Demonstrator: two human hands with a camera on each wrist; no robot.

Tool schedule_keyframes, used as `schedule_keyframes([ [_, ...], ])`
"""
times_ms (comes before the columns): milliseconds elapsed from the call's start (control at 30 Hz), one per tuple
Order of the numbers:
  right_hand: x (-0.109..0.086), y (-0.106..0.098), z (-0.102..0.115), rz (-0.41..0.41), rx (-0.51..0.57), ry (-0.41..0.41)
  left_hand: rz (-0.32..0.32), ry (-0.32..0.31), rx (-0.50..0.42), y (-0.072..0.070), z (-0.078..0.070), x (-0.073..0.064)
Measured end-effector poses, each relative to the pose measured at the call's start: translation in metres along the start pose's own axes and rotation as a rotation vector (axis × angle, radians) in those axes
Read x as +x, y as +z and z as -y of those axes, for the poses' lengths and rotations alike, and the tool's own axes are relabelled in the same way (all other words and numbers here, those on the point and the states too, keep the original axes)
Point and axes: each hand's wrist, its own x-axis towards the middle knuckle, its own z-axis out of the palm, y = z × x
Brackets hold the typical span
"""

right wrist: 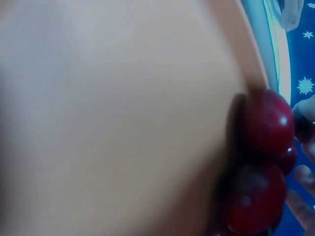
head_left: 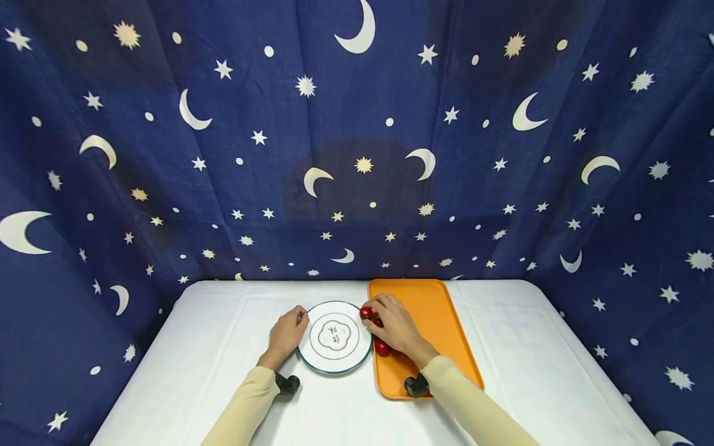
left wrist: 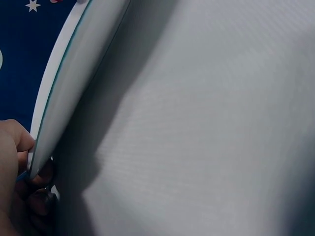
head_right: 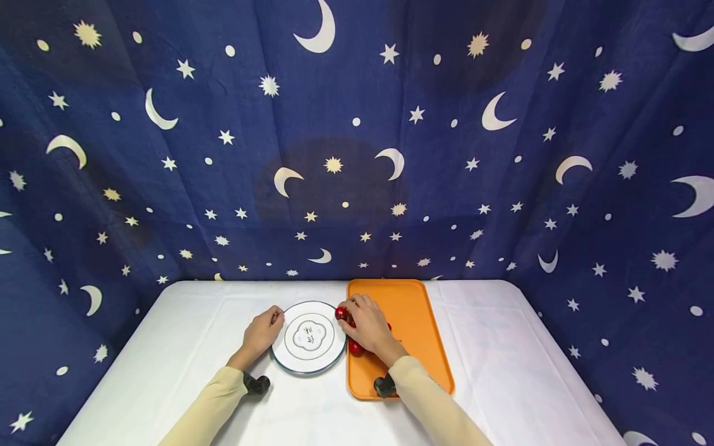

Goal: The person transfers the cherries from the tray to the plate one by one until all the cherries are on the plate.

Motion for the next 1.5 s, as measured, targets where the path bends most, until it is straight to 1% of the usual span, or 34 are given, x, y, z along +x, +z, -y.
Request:
schedule_keyframes([
  [333, 0.001, 0.009, 0.003, 0.015, -0.017, -0.026, -0.008, 0.011, 0.007, -0.002, -0.002, -0.001],
  [700, 0.002, 0.019, 0.011, 0.064, -0.025, -0.029, -0.007, 0.015, 0.005, 0.0, 0.002, -0.001],
  [967, 0.001, 0.021, 0.013, 0.079, -0.028, -0.057, -0.021, 0.018, 0.019, 0.001, 0.002, 0.0],
  [1267, 0.002, 0.025, 0.012, 0.044, -0.038, -0.092, -0.018, 0.012, 0.02, 0.002, 0.002, 0.001],
  [1500, 0.002, 0.019, 0.012, 0.064, -0.011, -0.091, -0.014, 0.012, 0.017, 0.0, 0.002, 0.001],
])
